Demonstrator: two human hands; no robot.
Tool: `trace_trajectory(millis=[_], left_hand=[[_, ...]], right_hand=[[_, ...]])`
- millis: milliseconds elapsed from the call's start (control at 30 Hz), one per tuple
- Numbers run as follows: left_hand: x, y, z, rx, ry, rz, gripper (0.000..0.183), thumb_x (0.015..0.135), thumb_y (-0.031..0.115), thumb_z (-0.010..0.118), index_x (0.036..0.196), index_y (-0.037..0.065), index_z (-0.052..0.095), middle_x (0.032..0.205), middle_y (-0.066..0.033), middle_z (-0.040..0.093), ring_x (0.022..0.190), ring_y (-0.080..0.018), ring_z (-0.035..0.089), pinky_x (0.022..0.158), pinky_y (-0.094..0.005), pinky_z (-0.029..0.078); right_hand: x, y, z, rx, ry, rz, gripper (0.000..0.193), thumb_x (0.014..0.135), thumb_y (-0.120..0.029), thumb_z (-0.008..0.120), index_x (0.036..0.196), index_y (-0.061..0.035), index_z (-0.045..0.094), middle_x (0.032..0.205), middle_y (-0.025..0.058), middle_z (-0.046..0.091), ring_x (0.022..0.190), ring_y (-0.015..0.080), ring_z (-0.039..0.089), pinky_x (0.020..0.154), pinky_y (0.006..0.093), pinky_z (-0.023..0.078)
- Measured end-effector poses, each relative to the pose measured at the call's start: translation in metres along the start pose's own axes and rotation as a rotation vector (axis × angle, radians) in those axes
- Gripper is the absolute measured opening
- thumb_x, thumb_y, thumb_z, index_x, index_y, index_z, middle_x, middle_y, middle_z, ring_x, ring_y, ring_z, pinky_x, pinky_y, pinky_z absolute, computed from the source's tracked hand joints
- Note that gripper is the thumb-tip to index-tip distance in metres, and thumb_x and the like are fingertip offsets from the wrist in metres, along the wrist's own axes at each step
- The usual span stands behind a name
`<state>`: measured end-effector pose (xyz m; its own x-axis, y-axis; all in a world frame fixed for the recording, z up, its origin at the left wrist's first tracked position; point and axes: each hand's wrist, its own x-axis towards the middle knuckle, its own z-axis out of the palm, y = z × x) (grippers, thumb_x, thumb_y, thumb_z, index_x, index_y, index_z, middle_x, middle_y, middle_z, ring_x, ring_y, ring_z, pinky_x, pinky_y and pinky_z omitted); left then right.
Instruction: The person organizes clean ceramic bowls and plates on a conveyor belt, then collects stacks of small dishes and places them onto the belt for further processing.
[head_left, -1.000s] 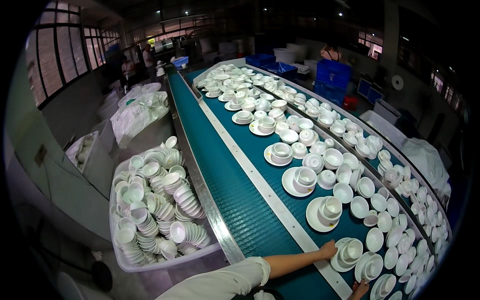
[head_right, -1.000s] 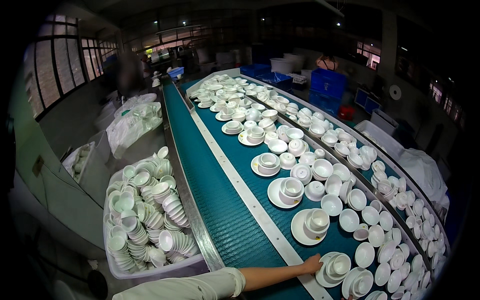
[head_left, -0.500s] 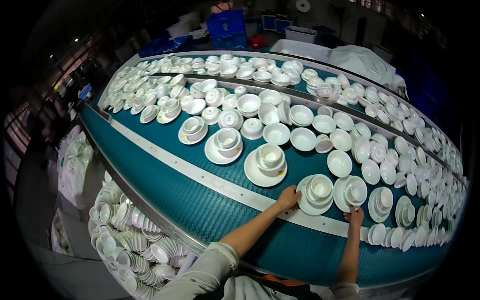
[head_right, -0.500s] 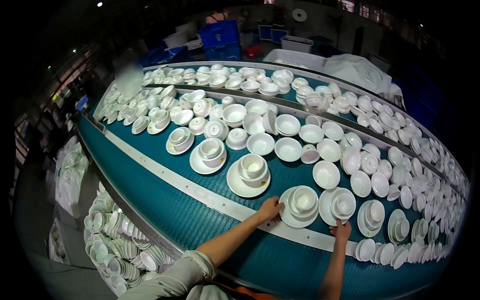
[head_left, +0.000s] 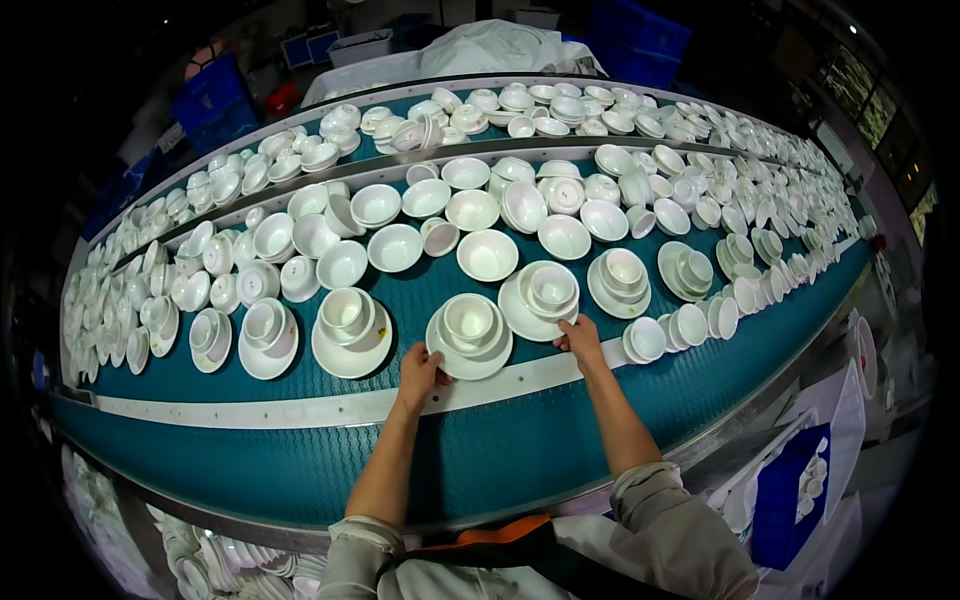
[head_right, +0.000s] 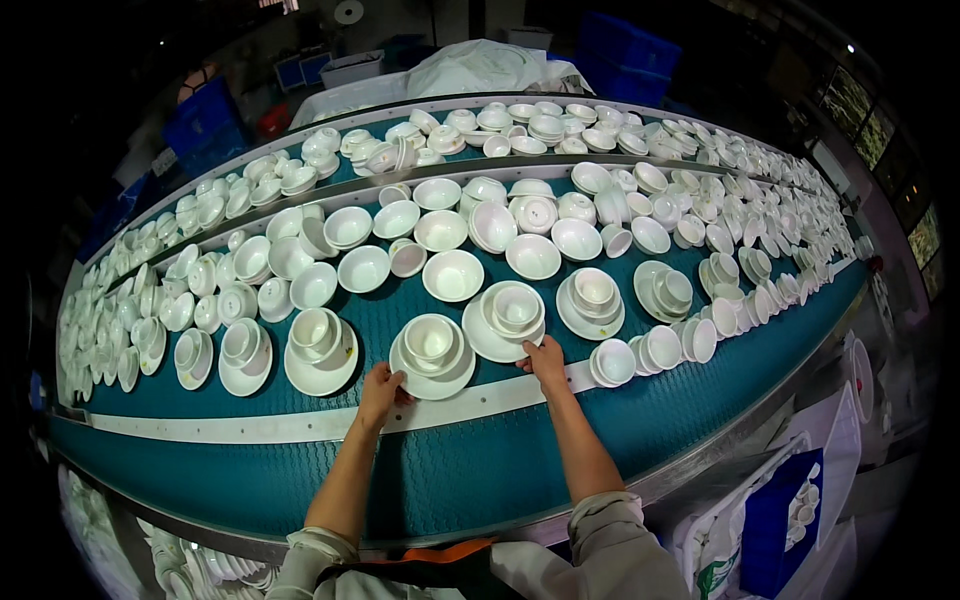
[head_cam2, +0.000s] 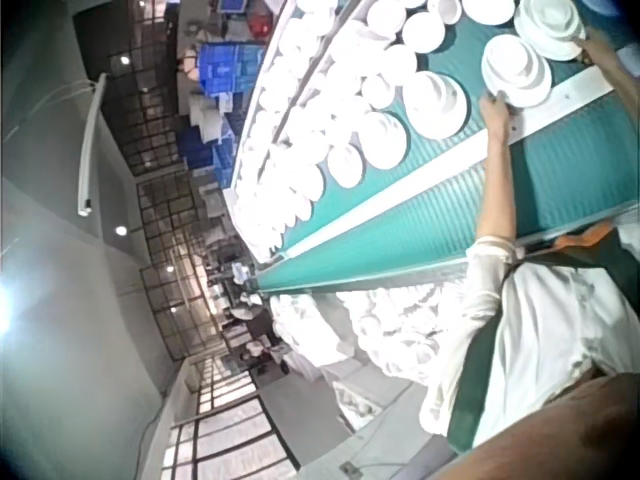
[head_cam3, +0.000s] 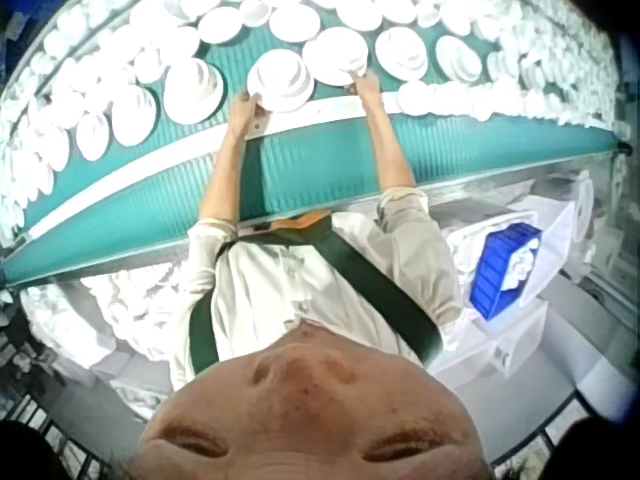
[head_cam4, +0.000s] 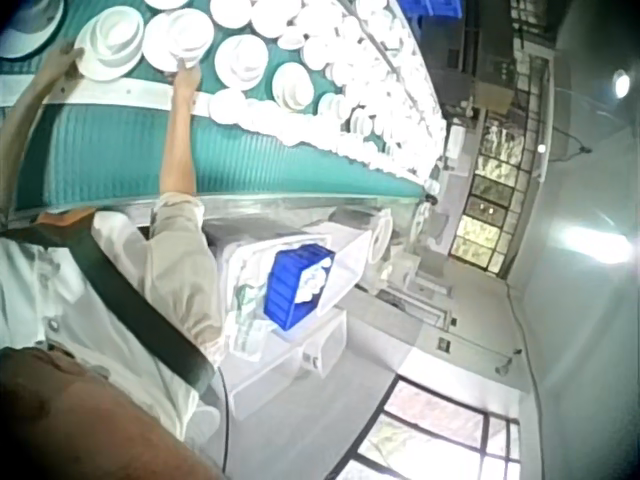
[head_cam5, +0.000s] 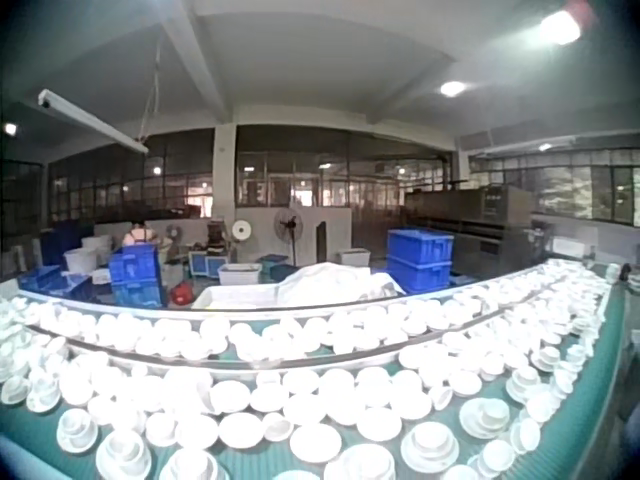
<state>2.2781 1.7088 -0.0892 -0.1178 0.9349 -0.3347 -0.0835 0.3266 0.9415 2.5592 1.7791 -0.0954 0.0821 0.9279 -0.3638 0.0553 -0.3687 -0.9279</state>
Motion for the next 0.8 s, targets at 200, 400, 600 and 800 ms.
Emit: trace_trajectory(millis=[200, 400, 600, 800], left_hand=[[-0.03, -0.004, -0.016, -0.104, -0.064, 0.0, 0.008, 0.081, 0.007, 0.047, 0.085, 0.0, 0.045, 0.061, -0.0089, 0.055, 0.044, -0.0146, 0.054, 0.038, -0.0227, 0.042], [-0.069, -0.016, -0.024, -0.112, -0.121, 0.037, 0.01, 0.082, 0.009, 0.048, 0.087, 0.0, 0.046, 0.062, -0.0073, 0.055, 0.046, -0.0127, 0.053, 0.04, -0.0215, 0.043], [-0.097, -0.025, -0.03, -0.145, -0.072, 0.006, 0.008, 0.082, 0.008, 0.048, 0.084, 0.0, 0.047, 0.061, -0.0065, 0.055, 0.045, -0.0119, 0.052, 0.039, -0.02, 0.043], [-0.102, -0.019, -0.023, -0.141, -0.108, 0.028, 0.01, 0.082, 0.007, 0.047, 0.089, 0.0, 0.047, 0.067, -0.0071, 0.057, 0.048, -0.0124, 0.052, 0.042, -0.0217, 0.042]], right_hand=[[-0.049, 0.017, -0.006, 0.074, -0.03, -0.014, 0.019, 0.081, -0.014, 0.053, 0.094, -0.0012, 0.047, 0.07, 0.0064, 0.057, 0.05, 0.0113, 0.054, 0.042, 0.0191, 0.041], [-0.102, 0.025, -0.038, 0.084, -0.068, -0.044, 0.018, 0.082, -0.014, 0.051, 0.095, -0.0021, 0.046, 0.067, 0.0048, 0.056, 0.047, 0.0094, 0.053, 0.041, 0.0178, 0.04], [-0.126, 0.046, -0.054, 0.049, -0.091, -0.052, 0.015, 0.084, -0.015, 0.049, 0.092, -0.0035, 0.044, 0.062, 0.0036, 0.054, 0.047, 0.0094, 0.054, 0.04, 0.0179, 0.039], [-0.144, 0.045, -0.048, 0.12, -0.056, -0.045, 0.01, 0.082, -0.009, 0.047, 0.088, -0.0027, 0.043, 0.066, 0.0056, 0.054, 0.048, 0.0114, 0.055, 0.04, 0.0199, 0.041]])
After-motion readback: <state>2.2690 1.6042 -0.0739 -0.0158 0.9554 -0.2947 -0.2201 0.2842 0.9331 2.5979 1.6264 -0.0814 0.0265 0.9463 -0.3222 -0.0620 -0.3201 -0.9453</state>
